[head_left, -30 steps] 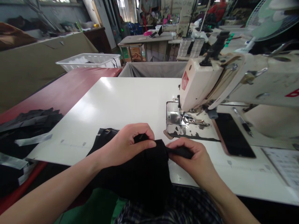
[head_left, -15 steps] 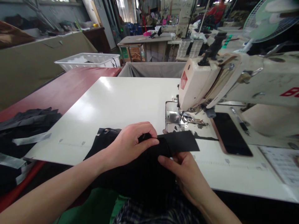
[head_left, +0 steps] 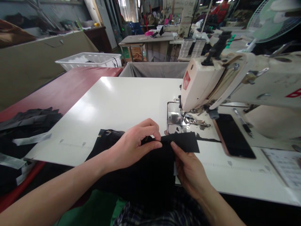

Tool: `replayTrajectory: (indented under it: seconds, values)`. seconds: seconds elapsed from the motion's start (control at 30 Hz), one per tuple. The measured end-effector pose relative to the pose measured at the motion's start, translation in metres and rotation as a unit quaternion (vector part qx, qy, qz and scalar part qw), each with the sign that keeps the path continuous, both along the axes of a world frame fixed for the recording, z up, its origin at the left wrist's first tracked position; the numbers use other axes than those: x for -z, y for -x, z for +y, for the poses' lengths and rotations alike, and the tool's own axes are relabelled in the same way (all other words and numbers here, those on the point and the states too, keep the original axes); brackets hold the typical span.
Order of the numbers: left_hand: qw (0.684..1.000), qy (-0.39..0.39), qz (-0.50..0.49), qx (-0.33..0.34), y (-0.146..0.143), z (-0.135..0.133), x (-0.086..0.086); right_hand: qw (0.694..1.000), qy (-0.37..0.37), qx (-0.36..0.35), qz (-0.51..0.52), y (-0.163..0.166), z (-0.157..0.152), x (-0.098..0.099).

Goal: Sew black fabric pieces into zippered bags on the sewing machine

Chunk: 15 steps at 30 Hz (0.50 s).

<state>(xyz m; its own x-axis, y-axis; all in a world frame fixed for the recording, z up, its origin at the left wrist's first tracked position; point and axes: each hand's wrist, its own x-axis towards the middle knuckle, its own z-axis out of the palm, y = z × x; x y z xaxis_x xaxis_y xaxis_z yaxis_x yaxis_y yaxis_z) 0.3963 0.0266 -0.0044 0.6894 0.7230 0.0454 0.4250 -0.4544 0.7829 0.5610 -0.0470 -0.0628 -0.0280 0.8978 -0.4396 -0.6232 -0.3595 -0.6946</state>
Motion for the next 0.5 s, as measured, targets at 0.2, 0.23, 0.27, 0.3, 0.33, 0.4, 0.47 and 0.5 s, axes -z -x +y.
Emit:
replayTrajectory:
  seconds: [0.2, 0.23, 0.27, 0.3, 0.33, 0.4, 0.47, 0.5]
  values:
    - [0.999, 0.031, 0.005, -0.014, -0.001, 0.0, 0.006, 0.997, 0.05, -0.012, -0.052, -0.003, -0.014, 0.023]
    - [0.999, 0.036, 0.021, -0.022, -0.002, 0.0, 0.006, 0.997, 0.048, -0.011, -0.061, -0.004, -0.016, 0.027]
    - [0.998, 0.037, 0.037, -0.028, -0.003, -0.001, 0.007, 0.997, 0.046, -0.015, -0.068, -0.005, -0.018, 0.031]
    - [0.998, 0.035, 0.051, -0.033, -0.004, -0.001, 0.007, 0.996, 0.045, -0.02, -0.073, -0.005, -0.02, 0.034]
    - [0.997, 0.031, 0.059, -0.035, -0.005, -0.002, 0.007, 0.996, 0.044, -0.025, -0.077, -0.006, -0.021, 0.036]
    - [0.997, 0.028, 0.064, -0.036, -0.006, -0.003, 0.007, 0.995, 0.039, -0.027, -0.087, -0.007, -0.021, 0.039]
    - [0.997, 0.027, 0.068, -0.037, -0.007, -0.003, 0.007, 0.995, 0.013, -0.001, -0.099, -0.006, -0.021, 0.039]
    - [0.996, 0.027, 0.071, -0.039, -0.008, -0.003, 0.007, 0.995, 0.0, 0.012, -0.099, -0.006, -0.021, 0.039]
